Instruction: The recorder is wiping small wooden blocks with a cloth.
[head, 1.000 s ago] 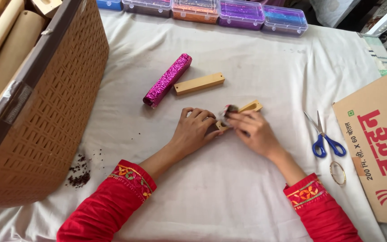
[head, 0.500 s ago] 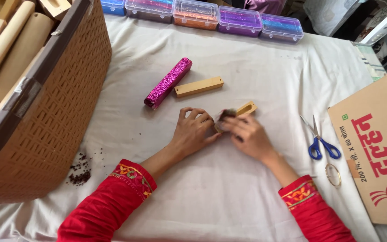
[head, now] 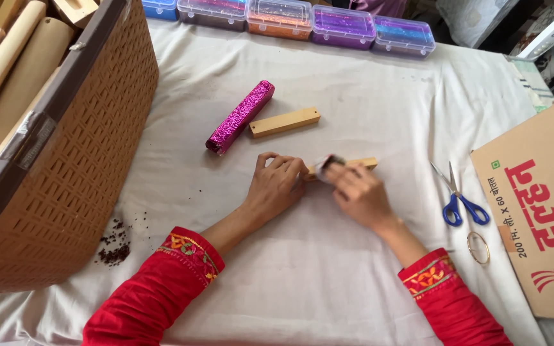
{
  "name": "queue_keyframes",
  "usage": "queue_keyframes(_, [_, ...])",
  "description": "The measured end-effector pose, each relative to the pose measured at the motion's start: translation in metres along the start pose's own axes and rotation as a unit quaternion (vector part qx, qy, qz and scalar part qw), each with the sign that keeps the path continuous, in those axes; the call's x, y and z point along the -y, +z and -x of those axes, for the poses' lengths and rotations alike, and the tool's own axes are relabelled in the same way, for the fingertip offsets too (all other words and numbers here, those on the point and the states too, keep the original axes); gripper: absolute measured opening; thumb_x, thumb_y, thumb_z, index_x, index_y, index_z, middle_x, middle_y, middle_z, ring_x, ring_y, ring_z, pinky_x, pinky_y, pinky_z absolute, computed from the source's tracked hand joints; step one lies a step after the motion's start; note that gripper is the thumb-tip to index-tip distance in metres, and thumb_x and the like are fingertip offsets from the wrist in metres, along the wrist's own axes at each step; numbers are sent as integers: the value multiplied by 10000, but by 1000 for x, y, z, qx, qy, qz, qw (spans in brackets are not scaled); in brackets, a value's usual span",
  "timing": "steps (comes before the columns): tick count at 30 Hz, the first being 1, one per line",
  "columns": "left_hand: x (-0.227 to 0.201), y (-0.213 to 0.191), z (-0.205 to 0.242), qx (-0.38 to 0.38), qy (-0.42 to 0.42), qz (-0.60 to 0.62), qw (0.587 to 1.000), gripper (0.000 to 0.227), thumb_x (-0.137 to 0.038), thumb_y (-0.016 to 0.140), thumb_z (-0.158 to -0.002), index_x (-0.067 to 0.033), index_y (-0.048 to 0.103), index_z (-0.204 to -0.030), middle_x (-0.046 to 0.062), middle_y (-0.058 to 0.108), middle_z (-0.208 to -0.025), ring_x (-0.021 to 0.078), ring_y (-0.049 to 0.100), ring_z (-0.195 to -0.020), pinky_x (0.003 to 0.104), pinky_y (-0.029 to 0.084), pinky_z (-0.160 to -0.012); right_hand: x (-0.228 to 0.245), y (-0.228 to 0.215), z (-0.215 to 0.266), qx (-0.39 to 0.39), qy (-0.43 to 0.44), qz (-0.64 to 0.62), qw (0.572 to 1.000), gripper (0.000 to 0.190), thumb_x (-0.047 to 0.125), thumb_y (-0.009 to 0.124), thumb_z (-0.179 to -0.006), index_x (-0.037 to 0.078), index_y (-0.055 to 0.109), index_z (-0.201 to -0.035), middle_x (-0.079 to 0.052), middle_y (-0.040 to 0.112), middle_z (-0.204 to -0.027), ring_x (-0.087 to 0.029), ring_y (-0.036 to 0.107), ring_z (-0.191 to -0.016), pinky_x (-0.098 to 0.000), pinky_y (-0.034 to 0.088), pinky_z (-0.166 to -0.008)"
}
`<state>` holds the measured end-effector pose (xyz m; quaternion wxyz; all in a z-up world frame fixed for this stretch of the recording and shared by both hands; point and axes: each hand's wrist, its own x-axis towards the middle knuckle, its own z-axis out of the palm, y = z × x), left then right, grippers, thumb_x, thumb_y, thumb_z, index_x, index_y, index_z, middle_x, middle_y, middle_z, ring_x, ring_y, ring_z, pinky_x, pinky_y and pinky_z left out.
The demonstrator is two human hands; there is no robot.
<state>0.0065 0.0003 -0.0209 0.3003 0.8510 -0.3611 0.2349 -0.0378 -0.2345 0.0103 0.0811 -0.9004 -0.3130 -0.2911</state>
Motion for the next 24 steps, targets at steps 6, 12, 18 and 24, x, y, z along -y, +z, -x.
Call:
queue_keyframes(6, [-11,-8,-6,8,-9,14,1000,281,-147,772,-799,-155,613,-1030,-15,727,-956,186,638,-1096,441,346,-1010,-36,1,19,-3,122,38,992,349,13,745,-796,46,760,-1143,-71,735,-1240,-261,693,-988,-359,587,-848])
queue_keyframes(12, [-12,-13,-7,19,-14,34,999,414,-178,781,-796,-148,596,-1166,-35,722,-918,161,646,-1056,432,343,-1023,23,-15,-12,14,-7,-25,1000,377,19,739,-741,49,762,-1117,-67,746,-1191,-265,696,-1007,-379,595,-865])
queue_keyframes(18, [-12,-16,-8,43,-19,33,998,476,-248,780,-858,-154,572,-1276,-57,711,-869,135,655,-1017,423,336,-1033,-48,-4,18,-6,85,35,996,302,9,725,-791,49,776,-1086,-77,756,-1192,-252,688,-1004,-367,590,-854])
queue_keyframes(24, [-9,-15,-7,39,-2,22,999,634,-246,778,-856,-140,516,-1423,-38,707,-890,142,657,-988,418,344,-1046,2,-3,5,-18,8,45,999,210,5,718,-774,46,774,-972,-63,766,-1099,-239,708,-961,-357,599,-805])
